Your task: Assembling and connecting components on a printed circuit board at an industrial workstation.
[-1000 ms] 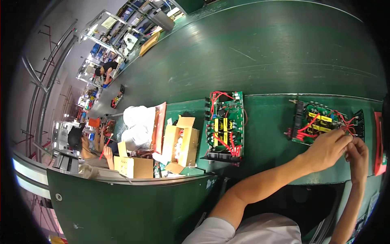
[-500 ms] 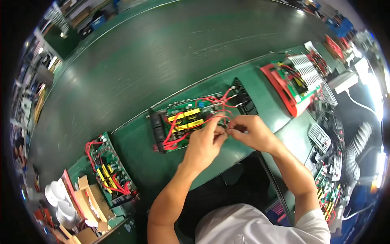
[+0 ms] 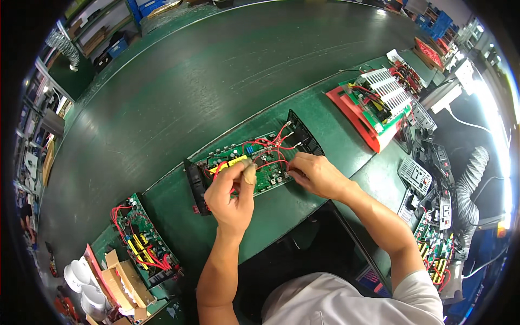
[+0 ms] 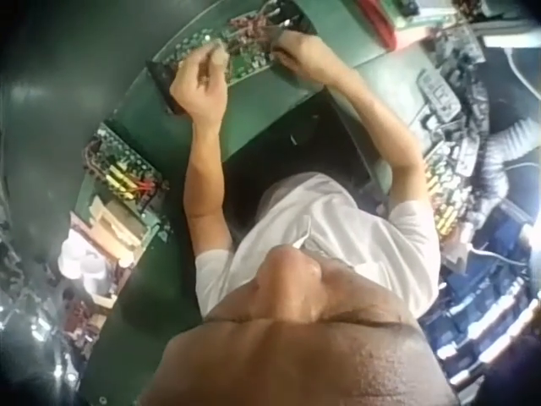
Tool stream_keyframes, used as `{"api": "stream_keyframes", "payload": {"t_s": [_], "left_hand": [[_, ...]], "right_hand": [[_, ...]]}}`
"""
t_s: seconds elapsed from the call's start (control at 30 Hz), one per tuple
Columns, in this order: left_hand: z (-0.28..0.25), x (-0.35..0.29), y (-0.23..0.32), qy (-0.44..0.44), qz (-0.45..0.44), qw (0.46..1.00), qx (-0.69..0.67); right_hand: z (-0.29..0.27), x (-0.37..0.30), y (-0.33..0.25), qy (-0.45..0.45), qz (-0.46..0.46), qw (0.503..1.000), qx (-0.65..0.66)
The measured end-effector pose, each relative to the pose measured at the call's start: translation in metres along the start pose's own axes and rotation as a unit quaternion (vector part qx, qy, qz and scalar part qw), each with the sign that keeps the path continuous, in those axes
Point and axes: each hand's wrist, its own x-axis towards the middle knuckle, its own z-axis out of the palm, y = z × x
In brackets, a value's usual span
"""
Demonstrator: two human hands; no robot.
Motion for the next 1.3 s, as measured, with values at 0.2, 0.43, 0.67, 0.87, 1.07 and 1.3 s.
{"api": "stream_keyframes", "payload": {"t_s": [0.2,0.43,0.67,0.87,1.07,1.3], "left_hand": [[-0.002,0.002,-0.001,0.015,-0.022,1.0,-0.014],[-0.002,0.004,-0.002,0.012,-0.021,1.0,-0.01],[-0.007,0.003,0.002,-0.002,-0.035,0.999,-0.008],[-0.008,0.004,0.006,-0.018,-0.049,0.999,-0.007],[-0.009,0.004,0.005,-0.027,-0.05,0.998,-0.013],[-0.004,0.004,0.0,0.009,-0.03,0.999,-0.027]], "right_hand": [[0.002,0.003,-0.002,-0.02,-0.025,0.999,-0.04],[0.002,0.004,0.001,-0.036,-0.039,0.996,-0.065],[0.001,0.01,0.0,-0.071,-0.056,0.992,-0.087],[0.001,0.006,0.009,-0.045,-0.035,0.998,-0.016],[0.003,0.004,0.009,-0.035,-0.031,0.999,-0.004],[0.001,0.007,0.003,-0.051,-0.039,0.997,-0.041]]}}
